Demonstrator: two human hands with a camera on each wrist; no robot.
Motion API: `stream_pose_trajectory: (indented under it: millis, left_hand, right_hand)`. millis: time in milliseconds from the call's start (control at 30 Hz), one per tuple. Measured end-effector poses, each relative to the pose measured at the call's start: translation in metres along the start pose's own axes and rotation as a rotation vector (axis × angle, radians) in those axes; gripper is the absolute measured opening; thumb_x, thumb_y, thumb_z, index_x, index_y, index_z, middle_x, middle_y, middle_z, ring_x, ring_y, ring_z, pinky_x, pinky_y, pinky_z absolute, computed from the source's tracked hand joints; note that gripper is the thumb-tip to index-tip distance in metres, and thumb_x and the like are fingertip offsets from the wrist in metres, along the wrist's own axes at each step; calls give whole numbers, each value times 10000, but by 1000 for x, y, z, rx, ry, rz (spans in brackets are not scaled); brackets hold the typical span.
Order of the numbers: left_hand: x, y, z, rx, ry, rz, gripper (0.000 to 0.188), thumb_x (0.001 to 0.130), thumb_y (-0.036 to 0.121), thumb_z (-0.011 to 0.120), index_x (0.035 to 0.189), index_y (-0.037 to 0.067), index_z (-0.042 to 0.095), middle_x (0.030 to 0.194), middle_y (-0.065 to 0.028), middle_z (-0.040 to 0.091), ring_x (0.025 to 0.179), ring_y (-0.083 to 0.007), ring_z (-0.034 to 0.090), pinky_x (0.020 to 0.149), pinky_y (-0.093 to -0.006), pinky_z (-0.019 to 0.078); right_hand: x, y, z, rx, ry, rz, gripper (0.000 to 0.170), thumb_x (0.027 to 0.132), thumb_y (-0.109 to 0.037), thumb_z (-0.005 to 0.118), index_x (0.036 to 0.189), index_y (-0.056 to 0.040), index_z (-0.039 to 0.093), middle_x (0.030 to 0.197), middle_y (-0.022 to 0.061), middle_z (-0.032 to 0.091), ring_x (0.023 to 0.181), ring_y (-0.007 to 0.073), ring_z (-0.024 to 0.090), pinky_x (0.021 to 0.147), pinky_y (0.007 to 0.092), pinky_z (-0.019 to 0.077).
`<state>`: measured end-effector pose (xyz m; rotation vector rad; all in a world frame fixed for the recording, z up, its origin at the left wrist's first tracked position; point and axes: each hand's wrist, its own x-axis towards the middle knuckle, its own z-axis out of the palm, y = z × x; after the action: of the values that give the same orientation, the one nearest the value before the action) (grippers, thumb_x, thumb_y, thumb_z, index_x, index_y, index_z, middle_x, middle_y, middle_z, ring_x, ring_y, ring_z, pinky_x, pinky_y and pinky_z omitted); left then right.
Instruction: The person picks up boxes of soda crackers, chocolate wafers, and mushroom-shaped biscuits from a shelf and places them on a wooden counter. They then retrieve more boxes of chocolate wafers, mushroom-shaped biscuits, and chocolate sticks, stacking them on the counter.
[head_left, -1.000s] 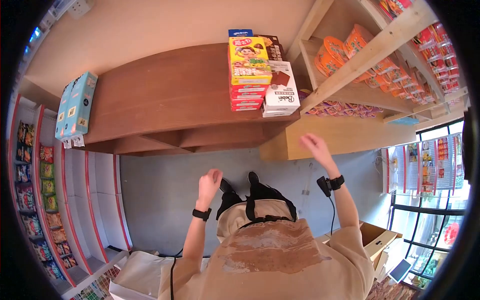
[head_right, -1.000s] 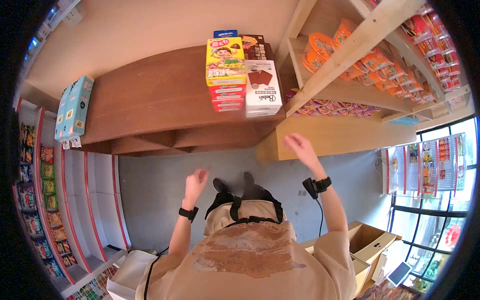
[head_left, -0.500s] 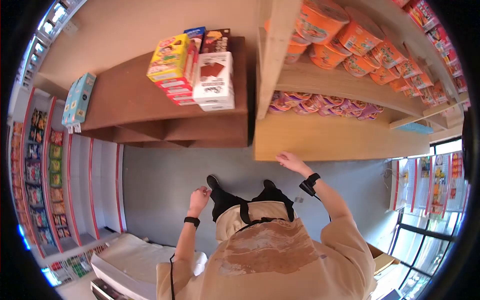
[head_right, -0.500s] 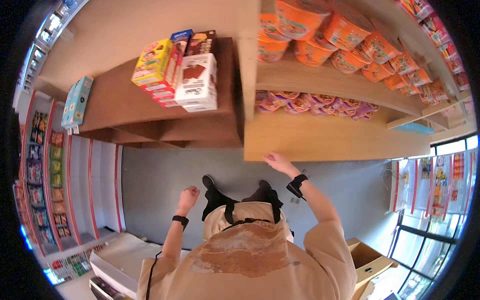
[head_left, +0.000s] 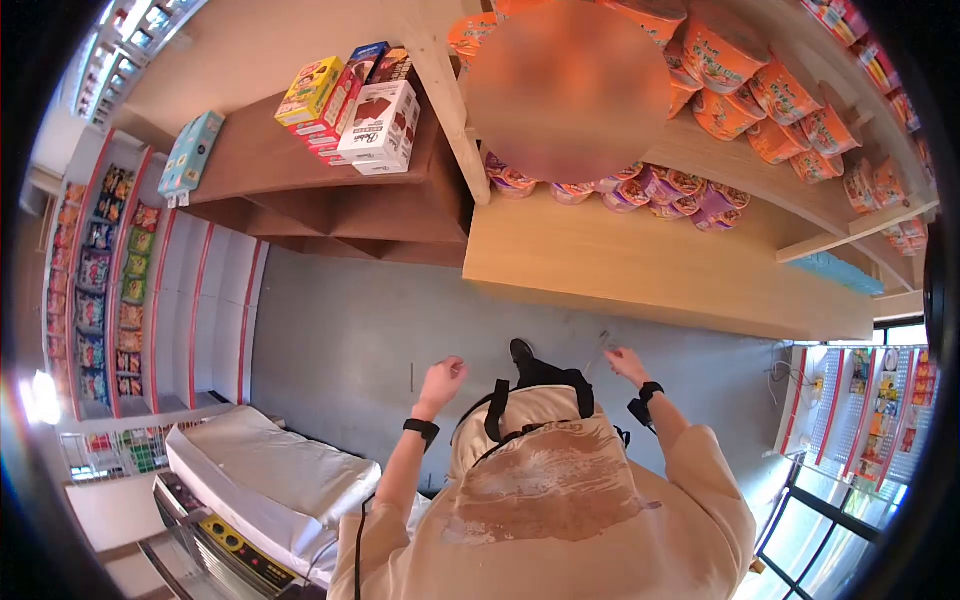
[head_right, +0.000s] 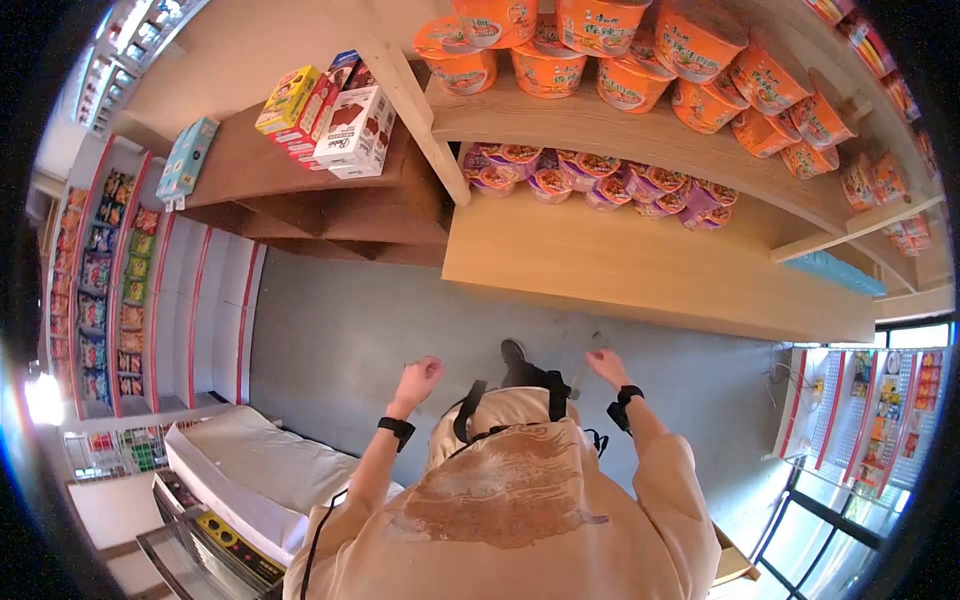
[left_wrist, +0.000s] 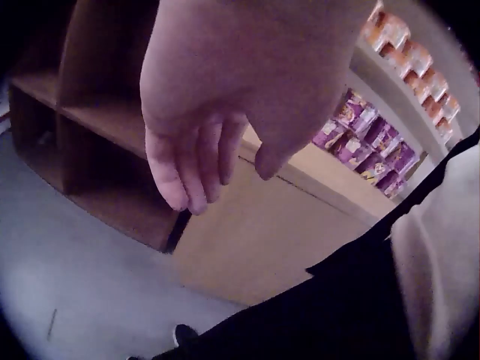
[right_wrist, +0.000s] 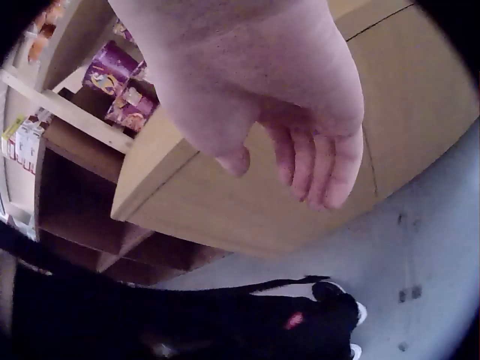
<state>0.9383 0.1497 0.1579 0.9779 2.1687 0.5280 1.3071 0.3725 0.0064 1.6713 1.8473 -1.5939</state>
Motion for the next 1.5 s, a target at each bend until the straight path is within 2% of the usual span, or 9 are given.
stream_pose_trajectory:
  millis: [200, 333, 400, 667, 933, 1000, 1100, 1467, 1500]
  left_hand:
    - [-59, 4, 51, 4, 22, -52, 291, 815, 254, 626, 971, 8, 622, 867, -169, 664, 779, -297, 653, 709, -370, 518]
    - [-105, -8, 98, -28, 86, -98, 299, 815, 253, 630, 964, -6, 626, 867, -179, 666, 790, -300, 656, 713, -371, 520]
    - [-125, -11, 124, -39, 76, -126, 291, 815, 251, 629, 954, -4, 630, 854, -179, 666, 785, -300, 657, 711, -372, 521]
    - [-197, 17, 203, -75, 92, -135, 268, 813, 260, 635, 917, 13, 642, 813, -170, 670, 762, -293, 663, 701, -373, 523]
    - [-196, 132, 264, -13, 121, -132, 244, 828, 248, 620, 915, 21, 643, 814, -160, 671, 774, -271, 666, 704, -353, 525]
    - [-185, 162, 289, 32, 133, -119, 237, 831, 244, 618, 915, 23, 644, 816, -159, 671, 773, -272, 666, 704, -351, 525]
    - [-166, 215, 342, 80, 118, -81, 228, 835, 238, 612, 918, 27, 645, 818, -155, 672, 772, -278, 665, 702, -348, 526]
    - [-139, 452, 493, 67, -242, 140, 275, 858, 246, 593, 1002, 13, 616, 923, -148, 674, 847, -260, 658, 762, -338, 517]
    - [-132, 467, 505, 94, -267, 164, 278, 860, 246, 591, 1001, 7, 613, 924, -152, 673, 847, -264, 658, 762, -341, 518]
  right_hand:
    - [-15, 30, -32, -33, -206, 100, 432, 847, -403, 565, 901, 23, 614, 743, 79, 622, 590, 162, 591, 532, 296, 477]
    - [-35, 48, -53, -124, -163, 37, 429, 860, -403, 553, 906, 20, 604, 734, 69, 619, 591, 145, 579, 529, 293, 466]
    - [-52, 62, -64, -6, -70, -124, 433, 872, -411, 546, 937, 14, 599, 721, 60, 617, 598, 135, 571, 546, 289, 463]
    - [-108, 140, -115, 9, -76, -131, 424, 873, -395, 570, 1006, 7, 603, 713, 48, 608, 603, 124, 555, 561, 269, 462]
    - [-106, 223, -199, 137, -42, -147, 386, 869, -355, 594, 1027, -3, 605, 764, 55, 630, 647, 120, 577, 581, 263, 470]
    - [-106, 246, -237, -11, -46, -156, 423, 859, -356, 589, 1041, 25, 599, 949, 181, 663, 863, 259, 645, 752, 331, 498]
    - [-104, 301, -294, 45, 146, -280, 409, 855, -355, 595, 1015, 22, 606, 938, 193, 662, 912, 307, 638, 786, 355, 493]
    - [-176, 446, -471, 255, 255, -92, 390, 850, -331, 587, 1013, 22, 603, 950, 188, 656, 924, 309, 628, 793, 354, 488]
    - [-178, 453, -486, 235, 309, -103, 387, 863, -329, 578, 1033, 19, 600, 923, 163, 658, 877, 262, 629, 770, 335, 488]
